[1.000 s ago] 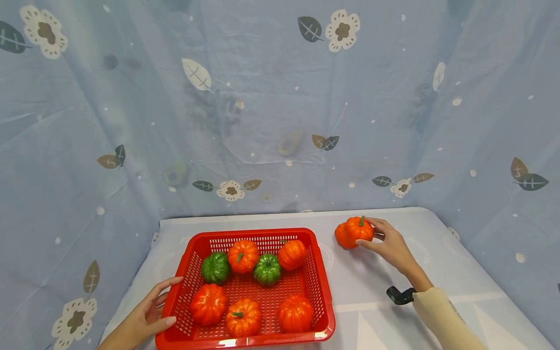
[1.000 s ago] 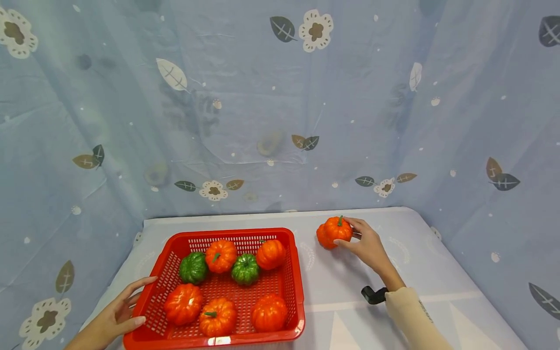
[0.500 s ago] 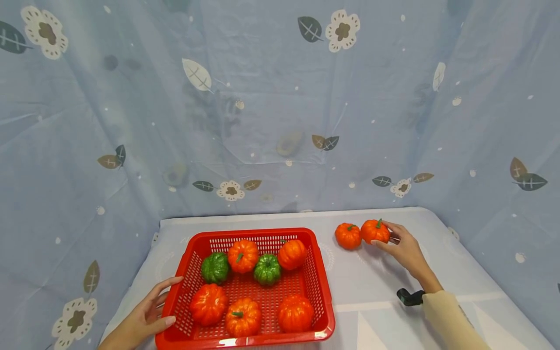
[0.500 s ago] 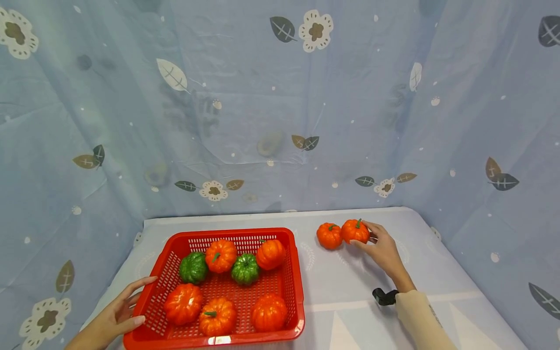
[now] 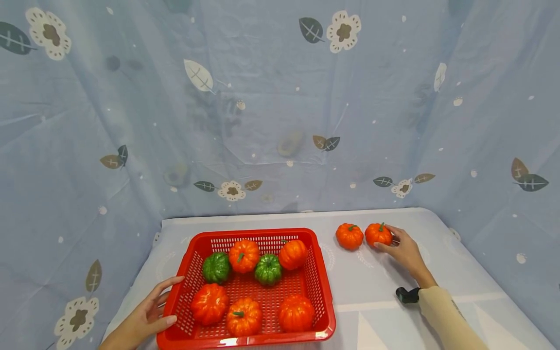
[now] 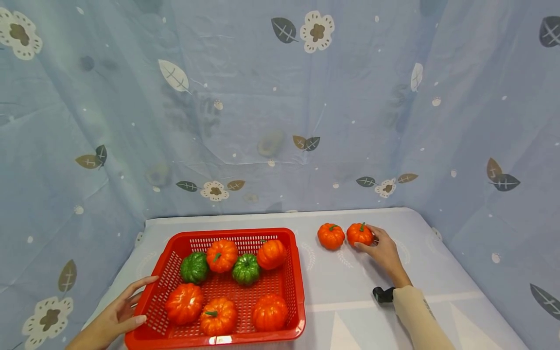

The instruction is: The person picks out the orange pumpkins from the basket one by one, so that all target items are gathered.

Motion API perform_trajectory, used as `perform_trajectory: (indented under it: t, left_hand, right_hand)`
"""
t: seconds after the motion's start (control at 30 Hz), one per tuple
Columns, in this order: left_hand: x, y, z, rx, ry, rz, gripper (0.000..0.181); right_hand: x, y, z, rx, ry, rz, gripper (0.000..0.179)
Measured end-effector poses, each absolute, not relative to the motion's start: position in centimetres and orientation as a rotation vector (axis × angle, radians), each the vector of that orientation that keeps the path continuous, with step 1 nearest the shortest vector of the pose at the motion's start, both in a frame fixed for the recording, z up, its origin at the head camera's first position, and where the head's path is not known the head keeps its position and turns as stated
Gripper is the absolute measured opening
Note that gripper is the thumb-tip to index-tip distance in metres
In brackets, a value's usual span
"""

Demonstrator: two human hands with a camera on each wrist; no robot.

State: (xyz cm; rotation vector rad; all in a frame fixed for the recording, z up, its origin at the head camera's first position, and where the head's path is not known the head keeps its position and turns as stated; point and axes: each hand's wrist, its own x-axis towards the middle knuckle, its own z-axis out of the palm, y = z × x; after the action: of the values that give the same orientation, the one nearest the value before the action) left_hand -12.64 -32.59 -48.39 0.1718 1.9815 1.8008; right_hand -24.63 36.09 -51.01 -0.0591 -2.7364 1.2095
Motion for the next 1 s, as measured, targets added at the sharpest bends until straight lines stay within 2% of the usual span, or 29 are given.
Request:
perform_trajectory:
  t: [0.27,0.47,1.0]
  left_hand:
    - [-12.6,-32.4,-48.5,0.137,1.972,1.817,0.071]
    - [-12.5,-32.5,-48.4,0.129,1.974,1.818,0.071]
    - [-12.5,-32.4,-48.4,0.129,1.994,1.81,0.07]
  right_hand:
    - [-24.9,36.3,-51.5,-0.104,-2.765,1.242,0.09]
    - [-24.7,36.1,-51.0,-0.045,-2.779,1.211,0.083]
    - [-24.4,32.9,-45.1,0.198,-2.657,1.114,0.07]
